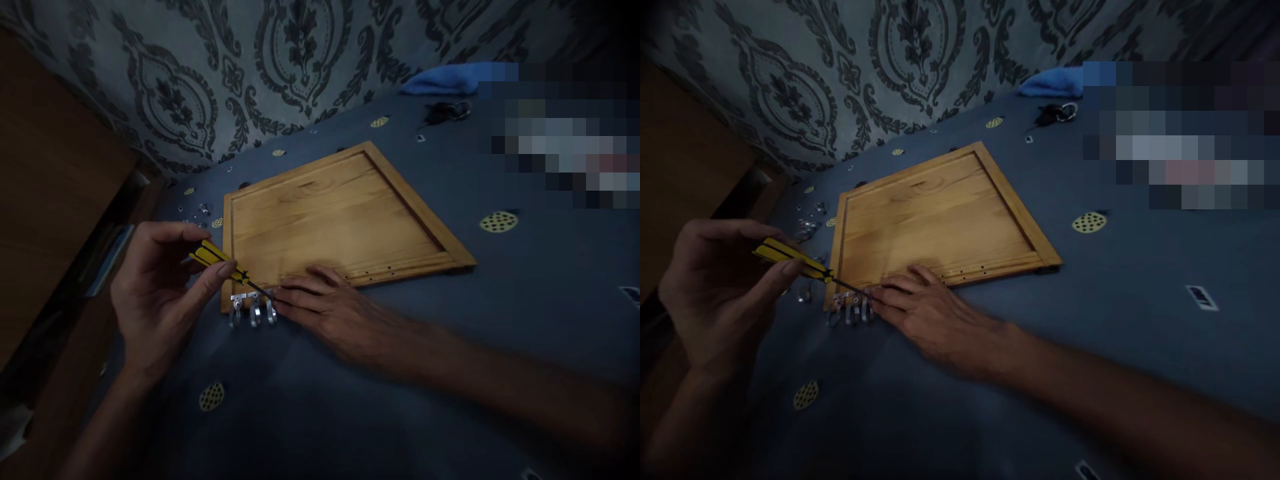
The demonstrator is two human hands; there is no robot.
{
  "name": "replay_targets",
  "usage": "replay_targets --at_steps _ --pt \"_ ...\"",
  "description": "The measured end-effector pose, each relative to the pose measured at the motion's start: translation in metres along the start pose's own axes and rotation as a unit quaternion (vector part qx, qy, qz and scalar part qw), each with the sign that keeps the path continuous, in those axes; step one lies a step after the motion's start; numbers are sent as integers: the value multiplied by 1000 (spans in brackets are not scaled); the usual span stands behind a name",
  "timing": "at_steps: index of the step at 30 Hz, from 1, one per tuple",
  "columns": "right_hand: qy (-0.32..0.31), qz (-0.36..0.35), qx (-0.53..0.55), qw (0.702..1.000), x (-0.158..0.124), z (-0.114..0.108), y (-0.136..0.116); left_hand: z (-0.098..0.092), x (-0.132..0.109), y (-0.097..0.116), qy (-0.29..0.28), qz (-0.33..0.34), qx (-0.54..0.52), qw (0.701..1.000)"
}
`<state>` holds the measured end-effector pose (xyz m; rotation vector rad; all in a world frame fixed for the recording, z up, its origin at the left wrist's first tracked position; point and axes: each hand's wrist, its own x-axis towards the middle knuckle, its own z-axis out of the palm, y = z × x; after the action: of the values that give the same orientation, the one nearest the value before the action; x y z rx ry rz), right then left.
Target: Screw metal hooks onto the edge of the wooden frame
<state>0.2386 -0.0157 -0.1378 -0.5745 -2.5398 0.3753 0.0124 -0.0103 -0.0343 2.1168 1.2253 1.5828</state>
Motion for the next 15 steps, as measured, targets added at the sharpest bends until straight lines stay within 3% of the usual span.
replay_targets --at_steps 8,15 --pt "-3 6 21 1000 0 1 0 3 -3 4 -53 -39 -37 997" --pt "0 6 18 1000 0 1 0 5 -4 5 -43 -51 6 998"
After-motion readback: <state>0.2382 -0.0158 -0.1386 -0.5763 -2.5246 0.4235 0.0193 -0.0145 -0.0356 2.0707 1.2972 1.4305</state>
